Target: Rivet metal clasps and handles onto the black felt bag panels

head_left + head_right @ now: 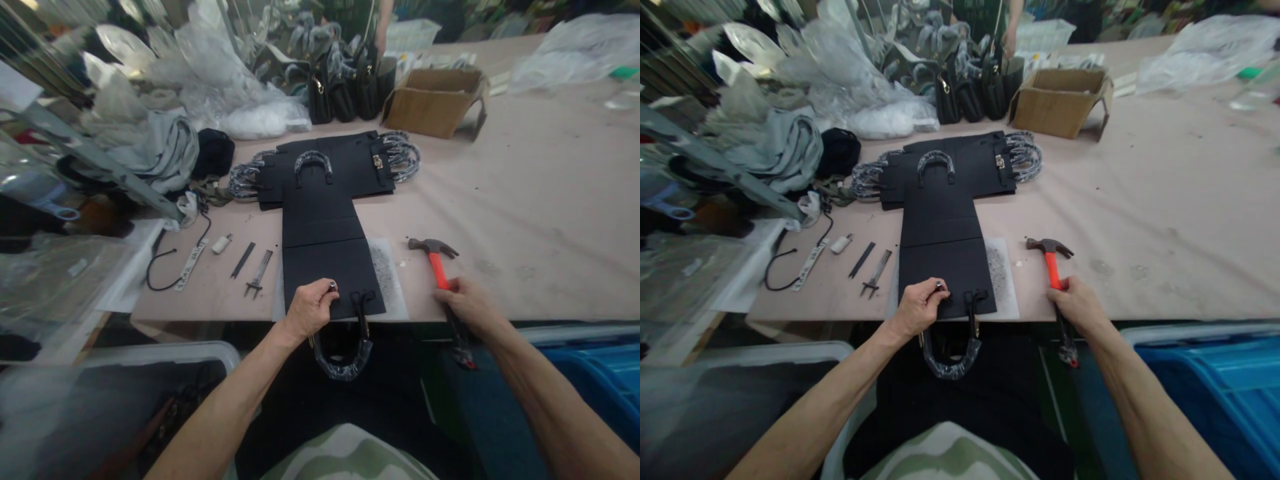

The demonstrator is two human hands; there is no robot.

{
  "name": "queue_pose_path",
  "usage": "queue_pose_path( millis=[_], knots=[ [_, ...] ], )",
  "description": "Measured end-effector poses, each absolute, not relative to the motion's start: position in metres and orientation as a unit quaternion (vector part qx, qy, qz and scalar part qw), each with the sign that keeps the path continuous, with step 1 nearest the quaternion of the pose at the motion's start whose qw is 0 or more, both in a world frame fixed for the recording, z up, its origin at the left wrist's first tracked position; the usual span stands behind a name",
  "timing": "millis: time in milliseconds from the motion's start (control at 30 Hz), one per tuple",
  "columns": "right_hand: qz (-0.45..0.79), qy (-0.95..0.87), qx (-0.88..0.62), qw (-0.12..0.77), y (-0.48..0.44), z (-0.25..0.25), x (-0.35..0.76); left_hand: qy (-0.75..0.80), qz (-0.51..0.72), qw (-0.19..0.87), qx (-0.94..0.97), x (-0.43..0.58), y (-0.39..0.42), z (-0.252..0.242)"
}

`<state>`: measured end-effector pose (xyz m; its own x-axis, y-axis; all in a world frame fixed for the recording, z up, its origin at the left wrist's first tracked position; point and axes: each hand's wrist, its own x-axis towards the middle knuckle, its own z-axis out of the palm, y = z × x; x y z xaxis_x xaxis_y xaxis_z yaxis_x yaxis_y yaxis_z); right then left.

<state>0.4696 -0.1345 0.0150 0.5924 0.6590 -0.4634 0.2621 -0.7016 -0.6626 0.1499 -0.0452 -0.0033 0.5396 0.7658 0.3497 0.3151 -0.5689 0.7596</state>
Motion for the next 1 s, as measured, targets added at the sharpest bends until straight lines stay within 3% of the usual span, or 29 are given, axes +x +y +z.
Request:
queue_pose_path(
  millis=[67, 133, 300, 433, 533, 600, 767, 933, 1000],
  knots=[
    [0.469, -0.231, -0.778, 0.349, -0.130, 0.029, 0.461, 0.325, 0.342, 0.330, 0.817, 0.149, -0.044, -0.003],
    [0.497, -0.232, -0.749, 0.370, -0.128, 0.046, 0.445, 0.318, 0.338, 0.335, 0.820, 0.149, -0.043, -0.003],
    [0.413, -0.340, -0.711, 0.456, -0.142, 0.093, 0.392, 0.311, 0.342, 0.331, 0.823, 0.149, -0.044, -0.006],
    [0.219, -0.593, -0.711, 0.309, -0.157, 0.111, 0.369, 0.309, 0.351, 0.318, 0.825, 0.149, -0.044, -0.008],
    [0.165, -0.686, -0.683, 0.188, -0.161, 0.118, 0.364, 0.310, 0.358, 0.320, 0.821, 0.149, -0.045, -0.009],
    [0.137, -0.700, -0.675, 0.188, -0.162, 0.127, 0.360, 0.309, 0.359, 0.324, 0.819, 0.149, -0.045, -0.010],
    [0.046, -0.661, -0.663, 0.348, -0.164, 0.141, 0.348, 0.301, 0.364, 0.317, 0.822, 0.148, -0.046, -0.011],
    [0.137, -0.697, -0.681, 0.178, -0.164, 0.133, 0.357, 0.313, 0.357, 0.316, 0.821, 0.148, -0.046, -0.013],
    [0.163, -0.641, -0.716, 0.225, -0.165, 0.140, 0.362, 0.311, 0.356, 0.312, 0.824, 0.148, -0.046, -0.013]
  ],
)
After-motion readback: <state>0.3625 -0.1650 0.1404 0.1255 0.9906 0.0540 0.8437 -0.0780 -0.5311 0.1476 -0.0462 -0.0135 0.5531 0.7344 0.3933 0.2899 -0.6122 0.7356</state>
